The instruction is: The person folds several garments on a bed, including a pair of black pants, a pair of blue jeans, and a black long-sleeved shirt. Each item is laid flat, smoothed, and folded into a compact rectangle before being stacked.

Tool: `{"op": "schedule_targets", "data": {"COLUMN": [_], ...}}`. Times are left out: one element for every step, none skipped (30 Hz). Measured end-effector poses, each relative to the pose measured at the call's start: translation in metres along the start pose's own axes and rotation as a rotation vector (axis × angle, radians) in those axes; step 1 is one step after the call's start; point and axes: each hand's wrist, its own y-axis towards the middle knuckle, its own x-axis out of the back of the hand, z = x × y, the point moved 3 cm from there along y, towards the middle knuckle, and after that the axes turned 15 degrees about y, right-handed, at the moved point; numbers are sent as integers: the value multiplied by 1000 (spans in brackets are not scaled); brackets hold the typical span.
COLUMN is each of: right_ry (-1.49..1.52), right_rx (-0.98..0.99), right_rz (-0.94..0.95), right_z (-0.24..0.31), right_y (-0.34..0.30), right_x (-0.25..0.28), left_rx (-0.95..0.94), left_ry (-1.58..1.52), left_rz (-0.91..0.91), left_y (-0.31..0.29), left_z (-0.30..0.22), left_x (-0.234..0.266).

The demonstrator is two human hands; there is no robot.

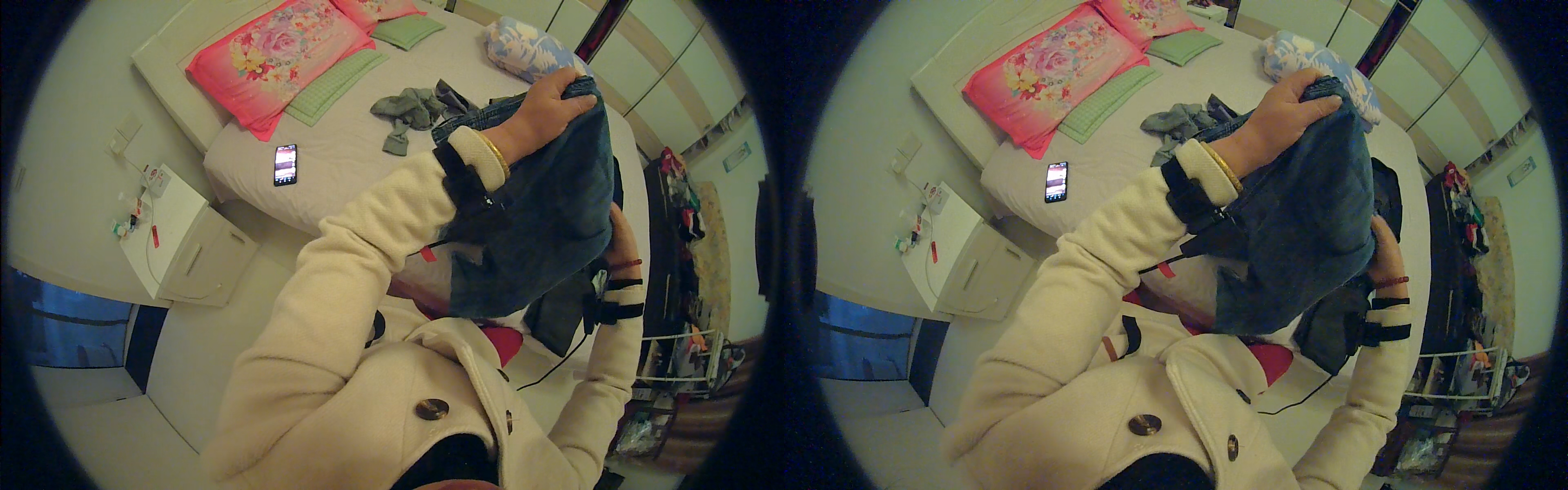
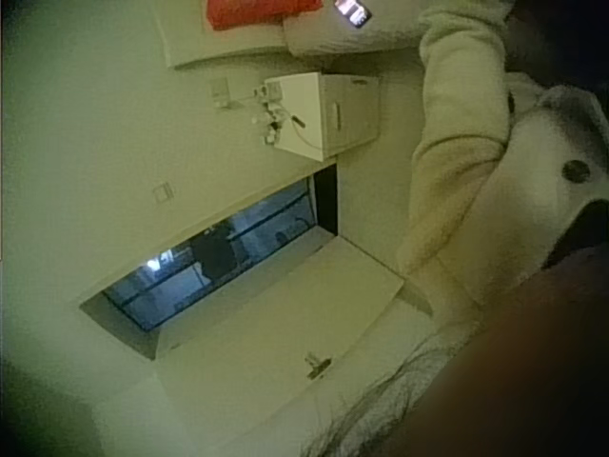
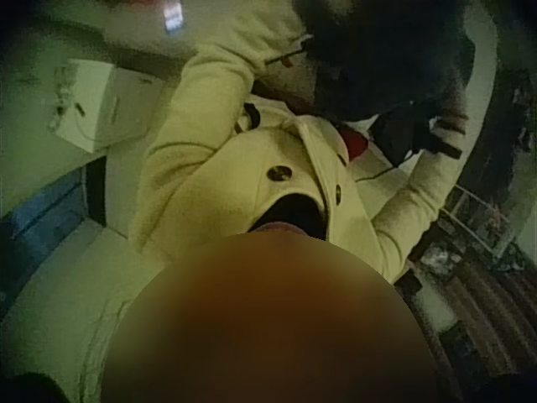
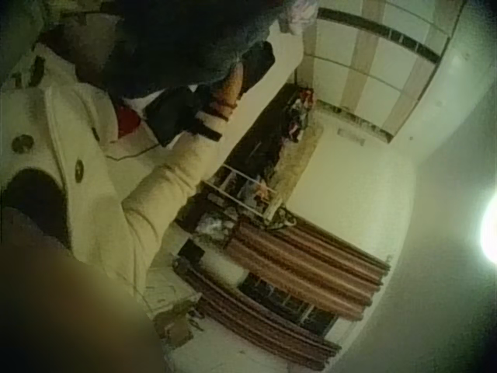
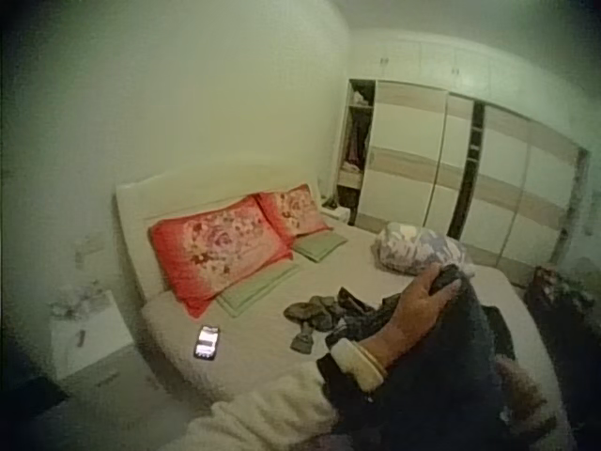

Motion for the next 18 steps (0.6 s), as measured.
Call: {"op": "schedule_targets", "data": {"right_ry": [25,80,166,258,339,350,402,385,355,340,299,274,268,297,277,297,273,254], "right_rx": [11,62,87,105,146,205,279,211,192,134,214,249,270,314,358,400,476,582], "right_rz": [64,-24,-53,-99,17,19,-1,13,-48,-35,-80,-50,13,-45,22,39,74,22], "right_z": [4,11,21,28,38,42,48,47,47,47,52,58,64,76,84,94,98,104], "right_y": [-1,-1,-2,-3,-11,-12,-15,-17,-19,-20,-22,-23,-25,-26,-28,-30,-31,-33], "right_x": [-1,2,3,4,2,2,2,0,2,1,3,3,3,7,8,10,11,13], "left_rx": [10,21,27,32,32,27,49,68,124,116,146,222,199,222,243,240,255,269], "left_ry": [-40,-81,-113,-148,-173,-206,-230,-261,-290,-367,-440,-499,-590,-669,-749,-701,-733,-766], "left_rz": [6,12,30,19,19,7,25,35,60,50,50,65,80,114,147,139,152,165], "left_y": [0,0,0,0,1,1,2,2,3,4,5,5,6,8,10,11,12,13], "left_z": [2,3,5,7,8,9,10,11,12,11,10,11,9,8,7,7,8,9], "left_x": [0,-1,-1,-1,-2,-1,-2,-1,-1,0,2,4,7,9,11,14,16,18]}}
